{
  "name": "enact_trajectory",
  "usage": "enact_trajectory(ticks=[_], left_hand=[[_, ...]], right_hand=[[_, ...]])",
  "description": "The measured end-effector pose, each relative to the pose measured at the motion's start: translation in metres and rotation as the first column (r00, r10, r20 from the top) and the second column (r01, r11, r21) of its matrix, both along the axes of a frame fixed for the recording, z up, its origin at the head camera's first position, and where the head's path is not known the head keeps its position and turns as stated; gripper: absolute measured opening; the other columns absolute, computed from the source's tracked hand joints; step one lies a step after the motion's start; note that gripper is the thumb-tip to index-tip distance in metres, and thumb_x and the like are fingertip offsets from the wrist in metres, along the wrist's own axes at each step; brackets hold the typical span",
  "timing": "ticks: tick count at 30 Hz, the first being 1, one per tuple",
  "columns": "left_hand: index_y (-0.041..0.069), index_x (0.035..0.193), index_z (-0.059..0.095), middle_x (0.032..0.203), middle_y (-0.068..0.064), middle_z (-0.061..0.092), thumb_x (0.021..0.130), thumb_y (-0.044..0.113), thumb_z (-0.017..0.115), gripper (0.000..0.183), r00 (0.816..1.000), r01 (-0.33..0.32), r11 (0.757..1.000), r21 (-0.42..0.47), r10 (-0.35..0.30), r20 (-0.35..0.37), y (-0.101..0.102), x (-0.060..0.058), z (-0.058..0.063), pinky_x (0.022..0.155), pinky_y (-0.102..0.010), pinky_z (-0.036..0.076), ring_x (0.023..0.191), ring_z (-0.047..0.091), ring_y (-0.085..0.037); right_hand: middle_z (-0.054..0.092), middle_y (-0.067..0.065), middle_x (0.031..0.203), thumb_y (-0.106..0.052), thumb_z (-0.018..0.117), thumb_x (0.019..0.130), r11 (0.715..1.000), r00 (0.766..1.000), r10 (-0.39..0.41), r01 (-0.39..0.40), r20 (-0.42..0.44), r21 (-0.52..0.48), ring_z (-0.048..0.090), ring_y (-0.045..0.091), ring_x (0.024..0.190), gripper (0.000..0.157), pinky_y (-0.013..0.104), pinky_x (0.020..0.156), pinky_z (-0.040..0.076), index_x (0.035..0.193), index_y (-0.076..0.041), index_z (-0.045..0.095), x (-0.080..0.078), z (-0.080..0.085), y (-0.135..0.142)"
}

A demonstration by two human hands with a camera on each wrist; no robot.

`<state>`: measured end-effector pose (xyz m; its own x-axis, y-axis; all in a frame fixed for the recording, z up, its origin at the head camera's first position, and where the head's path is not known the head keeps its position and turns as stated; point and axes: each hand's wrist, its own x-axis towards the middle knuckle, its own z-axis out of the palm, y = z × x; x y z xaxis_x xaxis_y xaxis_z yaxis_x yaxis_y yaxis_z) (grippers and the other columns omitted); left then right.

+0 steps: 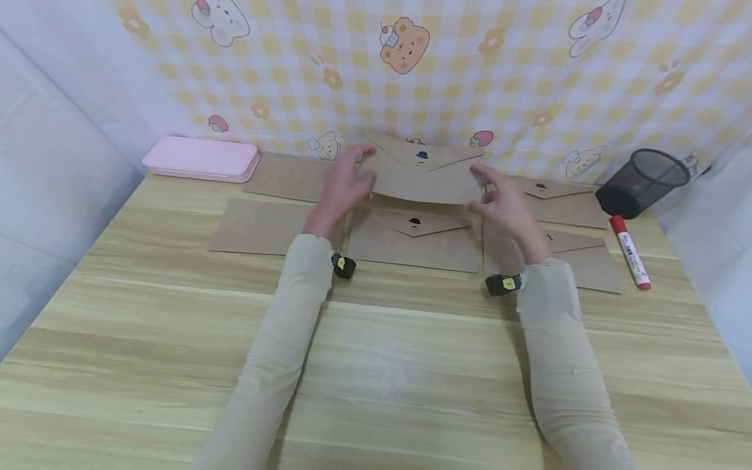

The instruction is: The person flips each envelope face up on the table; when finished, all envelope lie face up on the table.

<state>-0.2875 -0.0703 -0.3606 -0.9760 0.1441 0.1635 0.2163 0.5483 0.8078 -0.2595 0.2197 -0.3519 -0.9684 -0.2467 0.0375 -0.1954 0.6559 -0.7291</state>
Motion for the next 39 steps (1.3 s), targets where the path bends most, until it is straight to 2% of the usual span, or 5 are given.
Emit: enact_trajectory(ticks=[3,6,10,27,39], left_hand=[[0.016,0.142,0.036,0.145,0.004,0.036,0.092,0.011,0.055,0.054,0.998,0.04,0.999,-0.013,-0.04,0.049,0.0,-0.001,-0.001,0.059,-0.026,0.051,0.062,0.06,-0.022],[0.011,0.142,0.034,0.146,-0.001,0.035,0.091,0.009,0.056,0.056,0.997,0.074,0.995,-0.069,-0.072,0.03,-0.001,-0.002,-0.003,0.086,-0.022,0.045,0.097,0.06,-0.018],[0.006,0.141,0.036,0.144,-0.006,0.036,0.09,0.009,0.058,0.055,0.995,0.101,0.985,-0.138,-0.1,0.01,-0.002,-0.003,-0.004,0.107,-0.02,0.018,0.133,0.029,-0.015],[0.001,0.126,0.053,0.127,-0.014,0.054,0.091,0.011,0.057,0.037,0.99,0.007,0.991,-0.134,0.012,0.139,-0.001,-0.005,-0.011,0.086,-0.029,0.047,0.096,0.06,-0.022],[0.0,0.131,0.047,0.137,-0.015,0.045,0.089,0.014,0.062,0.047,0.96,0.126,0.966,-0.225,-0.063,0.271,-0.001,-0.002,-0.013,0.105,-0.036,0.03,0.127,0.039,-0.028]], right_hand=[[0.046,0.016,0.12,-0.003,0.066,0.084,1.0,1.0,-0.003,0.003,-0.022,0.024,0.059,0.029,0.083,0.065,0.026,0.055,0.05,0.142,-0.007,0.036,0.0,-0.002,0.0],[0.048,0.016,0.106,-0.003,0.065,0.085,0.998,0.998,0.009,-0.005,-0.061,0.058,0.057,0.028,0.082,0.059,0.023,0.053,0.049,0.139,-0.003,0.04,-0.001,-0.004,0.001],[0.053,0.02,0.104,-0.003,0.061,0.087,0.996,0.993,0.03,-0.02,-0.115,0.087,0.055,0.029,0.079,0.049,0.02,0.053,0.046,0.133,0.003,0.045,-0.002,-0.007,0.001],[0.063,0.02,0.094,-0.012,0.056,0.093,0.99,0.998,-0.013,0.021,-0.057,0.14,0.056,0.028,0.084,0.03,0.027,0.059,0.042,0.117,0.005,0.059,-0.002,-0.012,-0.001],[0.062,0.022,0.09,-0.009,0.056,0.092,0.991,0.996,-0.086,0.085,0.001,0.105,0.058,0.029,0.062,0.028,0.024,0.049,0.045,0.117,0.003,0.06,-0.001,-0.017,-0.003]])
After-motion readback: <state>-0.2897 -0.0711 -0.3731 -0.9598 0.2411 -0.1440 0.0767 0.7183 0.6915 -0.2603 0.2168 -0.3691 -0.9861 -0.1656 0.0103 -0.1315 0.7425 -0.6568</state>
